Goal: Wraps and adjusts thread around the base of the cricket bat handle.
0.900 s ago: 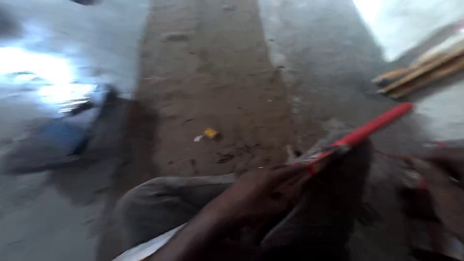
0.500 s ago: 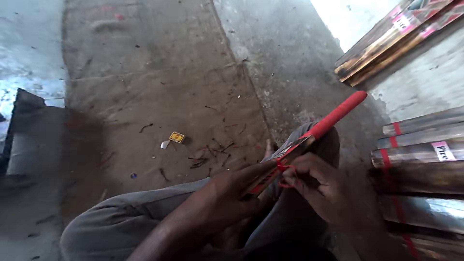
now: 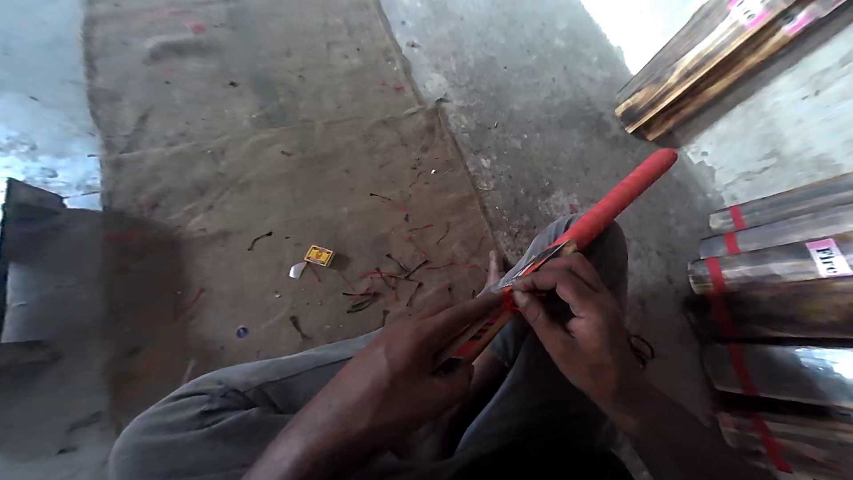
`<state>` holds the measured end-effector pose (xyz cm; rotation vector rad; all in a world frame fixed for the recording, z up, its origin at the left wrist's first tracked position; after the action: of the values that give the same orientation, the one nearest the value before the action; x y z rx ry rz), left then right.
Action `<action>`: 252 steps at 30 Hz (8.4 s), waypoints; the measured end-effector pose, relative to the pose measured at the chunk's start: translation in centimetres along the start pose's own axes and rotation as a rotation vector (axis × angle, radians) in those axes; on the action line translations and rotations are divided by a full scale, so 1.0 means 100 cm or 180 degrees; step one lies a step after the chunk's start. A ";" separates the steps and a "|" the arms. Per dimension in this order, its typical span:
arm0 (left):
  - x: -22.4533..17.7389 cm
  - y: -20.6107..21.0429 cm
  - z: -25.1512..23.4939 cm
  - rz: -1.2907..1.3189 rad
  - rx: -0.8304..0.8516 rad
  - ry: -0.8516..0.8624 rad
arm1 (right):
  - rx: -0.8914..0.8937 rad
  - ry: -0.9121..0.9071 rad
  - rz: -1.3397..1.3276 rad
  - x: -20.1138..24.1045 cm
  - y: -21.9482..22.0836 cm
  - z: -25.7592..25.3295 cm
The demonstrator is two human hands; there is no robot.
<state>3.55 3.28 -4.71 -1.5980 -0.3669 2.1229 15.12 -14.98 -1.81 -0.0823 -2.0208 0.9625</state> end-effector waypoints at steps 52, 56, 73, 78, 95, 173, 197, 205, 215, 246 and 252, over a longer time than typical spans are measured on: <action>-0.016 0.096 0.011 -0.3765 -0.1872 -0.0336 | 0.0809 0.2472 -0.2955 -0.043 0.032 0.075; -0.015 0.089 0.012 -0.3600 -0.1765 -0.0328 | 0.0626 0.2709 -0.3101 -0.055 0.030 0.102; -0.025 0.079 0.001 -0.3241 -0.1507 -0.0067 | 0.0596 0.3276 -0.4038 -0.079 0.040 0.139; -0.036 0.058 0.002 -0.2813 -0.1213 -0.0050 | 0.0740 0.2899 -0.4291 -0.066 0.034 0.128; -0.030 0.064 0.020 -0.2577 -0.1710 -0.0237 | 0.0838 0.2539 -0.3732 -0.042 0.041 0.077; -0.003 0.110 0.009 -0.2949 -0.1759 -0.0437 | 0.0787 0.2808 -0.3480 -0.053 0.037 0.118; -0.009 0.025 0.008 0.0433 0.0042 -0.0357 | 0.0915 0.2459 -0.3895 -0.043 0.024 0.089; -0.027 0.109 0.019 -0.3688 -0.1808 -0.0615 | 0.0922 0.2852 -0.3761 -0.035 0.028 0.086; -0.027 0.100 0.016 -0.3565 -0.1725 -0.0225 | 0.0689 0.3330 -0.4201 -0.071 0.022 0.169; -0.003 0.104 0.006 -0.2743 -0.1558 -0.0499 | 0.0670 0.2916 -0.3364 -0.075 0.027 0.152; -0.005 0.087 0.006 -0.2466 -0.1311 -0.0310 | 0.0682 0.2692 -0.3503 -0.072 0.020 0.157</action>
<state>1.35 -4.39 -8.16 -1.2392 -1.2867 1.5687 7.45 -25.79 -13.06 0.5865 -0.9047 0.2992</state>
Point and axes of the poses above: each hand's wrist, its own z-axis away from the middle knuckle, its own y-axis out of the palm, x = y × z, the point moved 5 cm from there along -z, towards the middle knuckle, and after that the axes turned 1 degree about -x, right-handed, at the moved point
